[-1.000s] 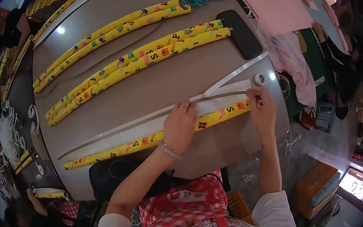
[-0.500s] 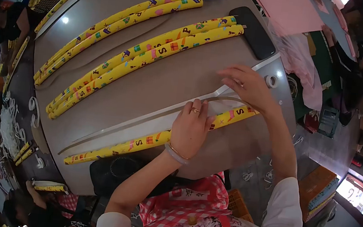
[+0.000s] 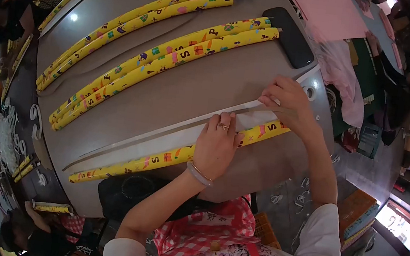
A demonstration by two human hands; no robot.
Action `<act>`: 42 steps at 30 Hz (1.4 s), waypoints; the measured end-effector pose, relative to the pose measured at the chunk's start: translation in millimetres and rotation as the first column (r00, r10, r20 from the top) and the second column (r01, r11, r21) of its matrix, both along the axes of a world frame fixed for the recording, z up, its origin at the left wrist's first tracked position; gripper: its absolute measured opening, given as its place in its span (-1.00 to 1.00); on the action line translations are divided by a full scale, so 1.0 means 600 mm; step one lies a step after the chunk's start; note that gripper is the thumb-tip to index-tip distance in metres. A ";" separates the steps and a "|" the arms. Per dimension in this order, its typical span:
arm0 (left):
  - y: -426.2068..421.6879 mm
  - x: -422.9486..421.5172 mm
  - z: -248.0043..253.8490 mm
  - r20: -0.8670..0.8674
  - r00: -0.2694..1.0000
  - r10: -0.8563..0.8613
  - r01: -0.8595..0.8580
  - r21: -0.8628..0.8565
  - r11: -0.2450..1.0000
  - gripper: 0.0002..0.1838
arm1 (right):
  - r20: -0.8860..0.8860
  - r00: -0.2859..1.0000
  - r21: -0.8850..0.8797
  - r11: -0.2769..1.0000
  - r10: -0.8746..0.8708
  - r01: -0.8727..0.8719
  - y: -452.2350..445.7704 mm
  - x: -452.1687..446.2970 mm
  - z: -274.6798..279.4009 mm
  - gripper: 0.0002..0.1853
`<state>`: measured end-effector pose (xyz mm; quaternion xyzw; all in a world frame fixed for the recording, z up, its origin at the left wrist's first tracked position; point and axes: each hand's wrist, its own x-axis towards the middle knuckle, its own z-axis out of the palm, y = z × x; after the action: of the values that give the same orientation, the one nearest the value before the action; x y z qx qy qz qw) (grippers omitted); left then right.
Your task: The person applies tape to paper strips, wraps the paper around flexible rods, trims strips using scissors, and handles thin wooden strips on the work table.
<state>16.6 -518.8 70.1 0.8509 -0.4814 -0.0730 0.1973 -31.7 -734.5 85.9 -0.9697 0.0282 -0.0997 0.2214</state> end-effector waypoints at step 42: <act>0.000 -0.003 0.001 0.045 0.998 -0.044 0.038 0.135 0.990 -0.42 | 0.040 0.944 -0.106 0.937 -0.329 0.331 -0.070 -0.078 -0.011 -0.88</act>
<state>14.6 -518.9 70.9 0.8537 -0.4974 -0.0888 0.1263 -78.7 -776.3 79.1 -0.9609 0.1825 -0.1472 0.1473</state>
